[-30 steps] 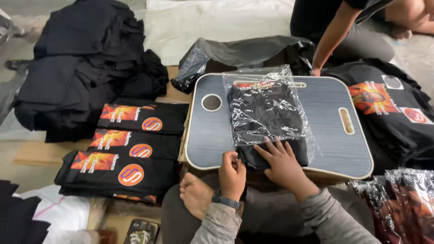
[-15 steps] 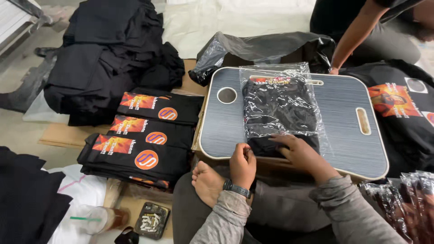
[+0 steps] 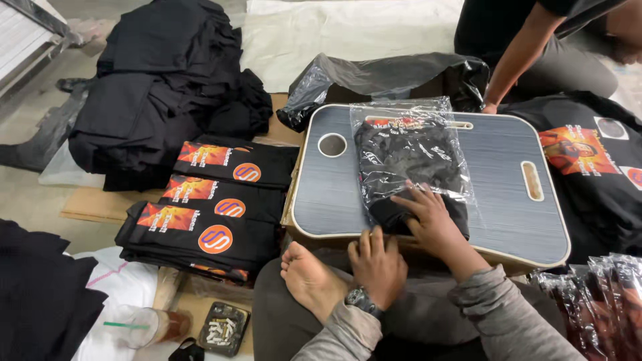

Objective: The person places black printed shirts into plastic sleeves on a small lap desk, smooths the plastic, and stacks the packaged items.

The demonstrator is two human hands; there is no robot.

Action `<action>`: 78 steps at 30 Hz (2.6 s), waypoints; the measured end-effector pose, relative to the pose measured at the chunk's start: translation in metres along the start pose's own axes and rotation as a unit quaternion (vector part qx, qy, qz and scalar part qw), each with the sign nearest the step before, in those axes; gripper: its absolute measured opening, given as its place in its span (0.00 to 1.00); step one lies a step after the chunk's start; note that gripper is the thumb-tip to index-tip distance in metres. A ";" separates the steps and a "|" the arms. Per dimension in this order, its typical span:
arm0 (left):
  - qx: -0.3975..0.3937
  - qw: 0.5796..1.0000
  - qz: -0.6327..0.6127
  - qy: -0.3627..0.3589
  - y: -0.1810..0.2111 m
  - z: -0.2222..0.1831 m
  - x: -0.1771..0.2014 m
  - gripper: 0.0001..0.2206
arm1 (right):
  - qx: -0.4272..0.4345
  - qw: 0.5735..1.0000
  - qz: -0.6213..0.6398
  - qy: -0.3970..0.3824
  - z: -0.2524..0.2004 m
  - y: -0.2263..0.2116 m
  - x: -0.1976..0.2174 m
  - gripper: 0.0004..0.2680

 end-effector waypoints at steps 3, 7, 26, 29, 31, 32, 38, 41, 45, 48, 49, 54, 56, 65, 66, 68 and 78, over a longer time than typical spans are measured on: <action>0.034 0.999 0.028 -0.025 -0.011 -0.005 -0.021 0.30 | -0.013 0.998 0.068 0.015 0.002 0.001 0.006 0.21; 0.087 0.993 0.042 -0.072 -0.039 -0.001 -0.011 0.33 | 0.055 0.991 0.093 0.073 0.005 0.001 0.010 0.18; -0.054 0.993 -0.054 -0.093 0.022 -0.024 -0.052 0.17 | -0.009 0.992 -0.096 -0.076 -0.010 0.007 -0.012 0.24; -0.046 0.991 -0.057 -0.109 0.022 -0.029 -0.056 0.15 | -0.053 0.974 -0.219 -0.010 0.000 0.005 -0.017 0.29; -0.042 0.988 -0.051 -0.142 0.022 -0.032 -0.063 0.19 | -0.071 0.969 -0.238 0.012 0.011 -0.005 -0.013 0.31; -0.029 0.990 -0.059 -0.129 0.020 -0.032 -0.062 0.25 | -0.133 0.970 -0.203 -0.030 0.015 -0.003 -0.013 0.32; -0.020 0.987 -0.066 -0.146 0.019 -0.033 -0.066 0.46 | -0.195 0.950 -0.236 -0.058 0.046 0.036 -0.027 0.34; -0.019 0.989 -0.069 -0.131 0.020 -0.032 -0.066 0.50 | -0.175 0.947 -0.267 -0.032 0.061 0.049 -0.029 0.34; -0.015 0.991 -0.061 -0.122 0.021 -0.034 -0.069 0.52 | -0.187 0.951 -0.243 -0.047 0.076 0.050 -0.024 0.35; -0.011 0.988 -0.087 -0.124 0.022 -0.030 -0.065 0.48 | -0.188 0.945 -0.264 -0.042 0.077 0.050 -0.024 0.35; -0.007 0.989 -0.086 -0.123 0.020 -0.030 -0.064 0.48 | -0.183 0.946 -0.265 -0.044 0.074 0.036 -0.017 0.35; 0.003 0.985 -0.121 -0.120 0.018 -0.030 -0.062 0.46 | -0.130 0.962 -0.216 -0.103 0.048 0.046 -0.031 0.39; 0.002 0.987 -0.112 -0.117 0.019 -0.032 -0.060 0.47 | -0.056 0.980 -0.186 -0.032 0.047 0.036 -0.031 0.39; -0.017 0.992 -0.063 -0.108 0.023 -0.035 -0.062 0.51 | -0.014 0.979 -0.202 0.018 0.061 0.017 -0.021 0.39; -0.024 0.992 -0.052 -0.113 0.023 -0.035 -0.062 0.51 | -0.059 0.974 -0.219 -0.028 0.067 0.024 -0.025 0.39; -0.027 0.992 -0.053 -0.109 0.023 -0.036 -0.063 0.50 | -0.091 0.968 -0.223 -0.076 0.073 0.019 -0.019 0.38; -0.056 0.983 -0.118 -0.131 0.016 -0.007 -0.014 0.34 | -0.222 0.956 -0.180 -0.070 0.040 0.014 0.029 0.31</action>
Point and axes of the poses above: each hand's wrist, its own z-axis towards the middle knuckle, its own x-axis out of the back of the hand, y = z × x, the point moved 9 cm from there along z, towards the middle knuckle
